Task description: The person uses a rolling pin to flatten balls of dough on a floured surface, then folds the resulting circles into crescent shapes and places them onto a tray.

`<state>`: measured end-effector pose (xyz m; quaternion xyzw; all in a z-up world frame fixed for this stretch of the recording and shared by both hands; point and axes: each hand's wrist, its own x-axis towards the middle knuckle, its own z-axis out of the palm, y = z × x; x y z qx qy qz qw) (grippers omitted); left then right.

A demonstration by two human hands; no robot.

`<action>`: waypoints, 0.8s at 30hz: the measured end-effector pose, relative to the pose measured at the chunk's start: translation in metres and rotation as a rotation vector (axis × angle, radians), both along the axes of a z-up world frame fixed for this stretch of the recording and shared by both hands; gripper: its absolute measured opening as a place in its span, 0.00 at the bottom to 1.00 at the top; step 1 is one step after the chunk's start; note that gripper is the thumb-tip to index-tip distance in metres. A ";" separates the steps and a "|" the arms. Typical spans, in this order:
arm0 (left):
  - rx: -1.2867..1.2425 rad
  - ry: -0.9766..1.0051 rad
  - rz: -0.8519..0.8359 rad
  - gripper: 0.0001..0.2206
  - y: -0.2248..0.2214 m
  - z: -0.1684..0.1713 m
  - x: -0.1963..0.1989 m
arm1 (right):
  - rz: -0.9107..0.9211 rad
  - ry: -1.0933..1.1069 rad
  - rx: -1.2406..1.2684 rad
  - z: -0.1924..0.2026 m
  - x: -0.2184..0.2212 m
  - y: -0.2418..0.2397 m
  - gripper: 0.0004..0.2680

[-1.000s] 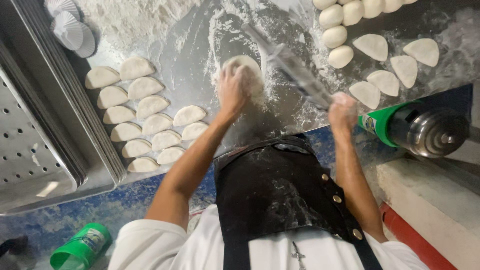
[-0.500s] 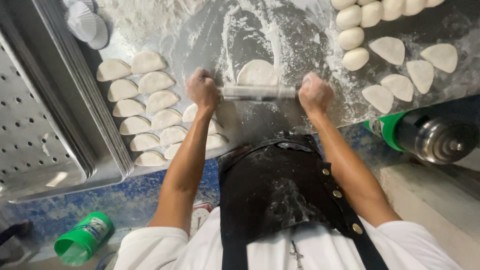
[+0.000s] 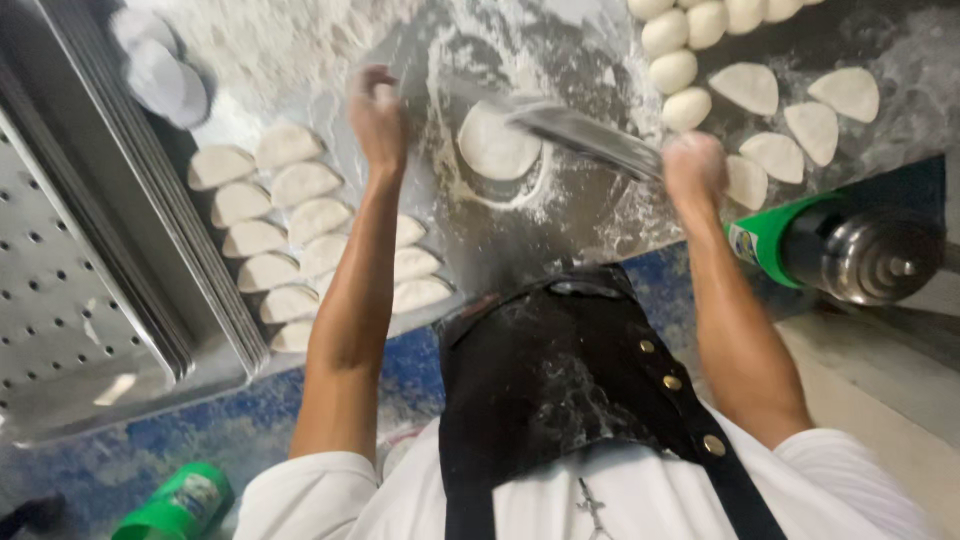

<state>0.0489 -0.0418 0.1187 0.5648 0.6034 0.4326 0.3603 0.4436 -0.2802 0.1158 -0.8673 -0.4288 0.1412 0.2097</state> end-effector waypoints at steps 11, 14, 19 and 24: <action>0.232 0.324 -0.318 0.11 -0.070 0.050 0.063 | -0.301 0.228 -0.082 -0.011 0.007 -0.046 0.09; 0.300 0.561 -0.674 0.19 -0.096 0.048 0.061 | -0.082 0.120 -0.119 -0.014 -0.010 -0.033 0.09; -0.203 0.163 -0.068 0.17 -0.144 0.007 0.053 | -0.030 0.204 -0.106 0.000 -0.050 0.017 0.10; 0.081 0.113 0.254 0.15 -0.072 -0.009 -0.028 | 0.116 0.147 -0.166 0.004 -0.076 0.026 0.09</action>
